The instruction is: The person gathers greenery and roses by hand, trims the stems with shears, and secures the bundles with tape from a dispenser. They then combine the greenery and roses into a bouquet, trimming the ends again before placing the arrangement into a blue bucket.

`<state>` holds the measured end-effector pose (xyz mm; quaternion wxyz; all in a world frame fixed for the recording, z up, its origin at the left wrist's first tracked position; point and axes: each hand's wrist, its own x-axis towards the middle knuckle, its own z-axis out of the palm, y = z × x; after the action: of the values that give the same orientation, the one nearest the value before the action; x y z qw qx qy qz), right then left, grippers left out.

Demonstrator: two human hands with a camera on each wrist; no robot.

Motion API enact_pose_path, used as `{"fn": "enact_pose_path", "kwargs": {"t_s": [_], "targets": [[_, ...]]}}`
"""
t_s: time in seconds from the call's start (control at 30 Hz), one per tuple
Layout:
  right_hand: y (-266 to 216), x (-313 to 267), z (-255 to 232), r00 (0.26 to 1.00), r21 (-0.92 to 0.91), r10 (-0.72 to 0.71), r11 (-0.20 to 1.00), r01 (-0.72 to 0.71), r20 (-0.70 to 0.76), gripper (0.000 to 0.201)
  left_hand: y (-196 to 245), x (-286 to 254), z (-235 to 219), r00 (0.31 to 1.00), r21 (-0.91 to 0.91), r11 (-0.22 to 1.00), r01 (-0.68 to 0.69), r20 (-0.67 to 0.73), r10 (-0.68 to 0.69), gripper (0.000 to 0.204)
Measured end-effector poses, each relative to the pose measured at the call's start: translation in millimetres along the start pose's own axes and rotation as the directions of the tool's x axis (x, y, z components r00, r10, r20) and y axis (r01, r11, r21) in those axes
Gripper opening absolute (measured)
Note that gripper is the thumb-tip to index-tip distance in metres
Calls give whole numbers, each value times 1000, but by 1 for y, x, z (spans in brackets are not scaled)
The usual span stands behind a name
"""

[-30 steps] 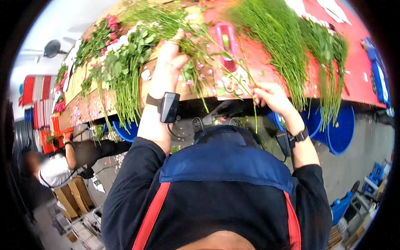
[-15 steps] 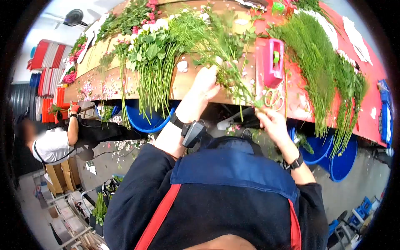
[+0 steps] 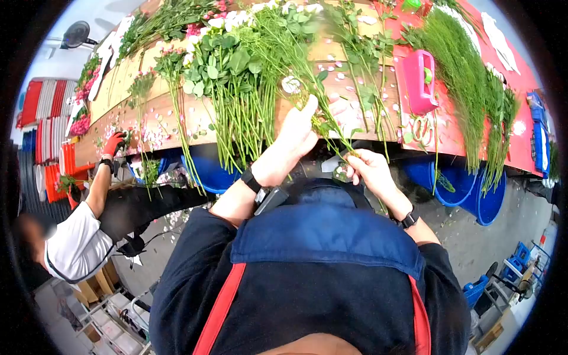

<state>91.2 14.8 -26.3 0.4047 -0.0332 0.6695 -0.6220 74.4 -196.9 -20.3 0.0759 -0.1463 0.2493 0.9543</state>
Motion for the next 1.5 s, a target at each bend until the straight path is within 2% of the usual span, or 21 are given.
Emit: {"fn": "enact_pose_path", "kwargs": {"t_s": [0.17,0.33,0.43,0.47,0.57,0.6,0.67,0.7,0.8,0.9,0.97,1.0,1.03,1.1,1.17,1.23,1.3,1.33,1.37,1.47,1.5], "targets": [[7,-3,28,997,18,63,998,-63,-40,23,18,-7,-23,999,53,998,-33,28,32,37],[18,-9,18,995,-23,90,996,-90,29,30,16,-7,-28,999,60,997,-47,-25,48,26],[20,-6,13,996,-245,10,969,13,94,34,7,-7,-24,991,45,995,-89,-98,93,20],[20,-4,19,969,-268,-240,931,246,56,38,2,-6,-23,989,26,995,-93,-117,95,19],[0,4,24,979,-305,-203,933,191,-7,34,-10,-3,-17,984,7,995,-98,-151,98,20],[-22,2,25,997,-396,17,918,11,69,23,-10,-6,-9,981,8,994,-105,-161,105,20],[6,10,9,967,-647,-202,718,254,155,23,-9,-5,-8,984,87,992,-90,-145,102,23],[18,12,1,920,-728,-333,576,372,207,25,3,-9,6,958,121,992,-29,-278,61,26],[16,8,-12,909,-718,-249,557,417,334,29,11,-9,-6,965,65,998,-2,-263,19,27],[-20,30,-34,872,-694,128,664,279,473,29,0,-4,-17,953,159,987,11,-301,38,25],[-11,72,-69,956,-432,-164,864,258,242,27,-1,-5,-10,925,249,968,12,-371,84,23],[-17,98,-90,972,-562,-234,806,184,-17,26,-1,-6,-11,943,242,970,-18,-319,97,22],[-27,123,-111,908,-662,-327,745,76,-263,24,-4,-5,-13,937,201,980,-2,-343,72,19],[-47,159,-143,816,-618,-202,754,-224,-542,31,-4,-7,-15,952,109,993,44,-307,-8,21],[-21,206,-174,687,-764,-412,551,-335,-598,32,-7,-5,-15,952,115,990,80,-302,-42,21],[-1,239,-191,740,-591,-242,767,-251,-628,26,-10,-2,-19,950,107,990,87,-309,-50,21],[2,250,-190,749,-497,-201,846,-192,-631,21,-8,-1,-14,939,131,986,100,-341,-50,21],[4,249,-184,668,-479,-297,872,-103,-683,16,-7,1,-16,943,123,988,90,-328,-45,23],[5,245,-181,559,-615,-477,784,-79,-679,16,-6,4,-18,945,130,987,92,-324,-45,23],[8,216,-166,483,-726,-615,685,-65,-624,20,-3,16,-19,948,134,986,97,-315,-51,22],[16,206,-162,519,-642,-554,766,14,-651,21,-2,21,-18,948,126,987,101,-314,-57,22]]}}
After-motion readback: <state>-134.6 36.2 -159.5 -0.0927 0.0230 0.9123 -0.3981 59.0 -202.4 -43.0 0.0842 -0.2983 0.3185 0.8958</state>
